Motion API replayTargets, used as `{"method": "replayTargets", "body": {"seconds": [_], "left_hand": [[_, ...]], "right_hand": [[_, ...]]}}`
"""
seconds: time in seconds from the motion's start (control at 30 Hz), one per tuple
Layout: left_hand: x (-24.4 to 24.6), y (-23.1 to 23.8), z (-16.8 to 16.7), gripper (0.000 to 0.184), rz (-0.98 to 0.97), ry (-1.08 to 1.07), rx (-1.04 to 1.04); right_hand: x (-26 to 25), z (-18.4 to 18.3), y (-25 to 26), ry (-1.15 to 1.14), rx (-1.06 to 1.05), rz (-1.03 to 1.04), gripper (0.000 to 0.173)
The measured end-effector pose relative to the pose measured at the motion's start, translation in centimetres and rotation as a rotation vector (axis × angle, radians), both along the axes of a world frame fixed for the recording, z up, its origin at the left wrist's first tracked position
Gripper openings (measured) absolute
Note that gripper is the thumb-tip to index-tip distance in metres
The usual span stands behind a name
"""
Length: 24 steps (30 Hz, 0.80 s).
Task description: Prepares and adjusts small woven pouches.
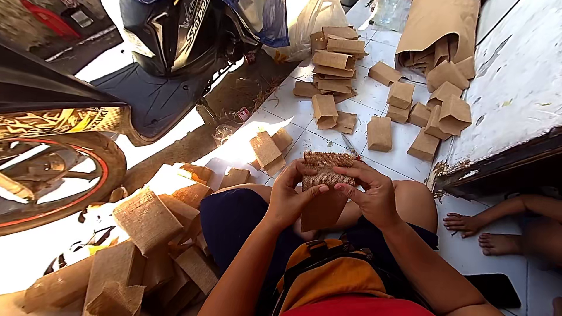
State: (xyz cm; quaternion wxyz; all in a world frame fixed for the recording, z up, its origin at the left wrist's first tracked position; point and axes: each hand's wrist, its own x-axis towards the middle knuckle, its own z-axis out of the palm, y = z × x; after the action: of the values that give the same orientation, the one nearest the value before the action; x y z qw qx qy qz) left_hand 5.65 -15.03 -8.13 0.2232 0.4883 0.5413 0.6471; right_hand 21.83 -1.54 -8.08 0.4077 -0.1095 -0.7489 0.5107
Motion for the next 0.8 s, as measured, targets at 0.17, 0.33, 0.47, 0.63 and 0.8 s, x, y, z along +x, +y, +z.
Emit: {"method": "replayTargets", "body": {"seconds": [0.17, 0.33, 0.47, 0.63, 0.8], "left_hand": [[-0.1, -0.2, -0.1, 0.032, 0.009, -0.019, -0.013], [-0.3, -0.2, -0.5, 0.034, 0.035, -0.01, 0.042], [0.6, 0.0, -0.8, 0.027, 0.027, -0.049, -0.005], [1.8, 0.5, -1.0, 0.014, 0.114, 0.08, 0.048], [2.5, 0.9, -1.6, 0.045, 0.162, 0.064, 0.157]], "right_hand": [[0.3, 0.5, 0.5, -0.03, -0.144, 0.118, 0.037], [0.8, 1.0, 1.0, -0.102, -0.414, 0.089, 0.042], [0.2, 0.7, 0.3, -0.077, -0.395, 0.014, 0.011], [-0.3, 0.2, -0.7, 0.016, -0.477, -0.014, 0.027], [-0.9, 0.1, -1.7, 0.115, -0.521, -0.08, 0.026]]}}
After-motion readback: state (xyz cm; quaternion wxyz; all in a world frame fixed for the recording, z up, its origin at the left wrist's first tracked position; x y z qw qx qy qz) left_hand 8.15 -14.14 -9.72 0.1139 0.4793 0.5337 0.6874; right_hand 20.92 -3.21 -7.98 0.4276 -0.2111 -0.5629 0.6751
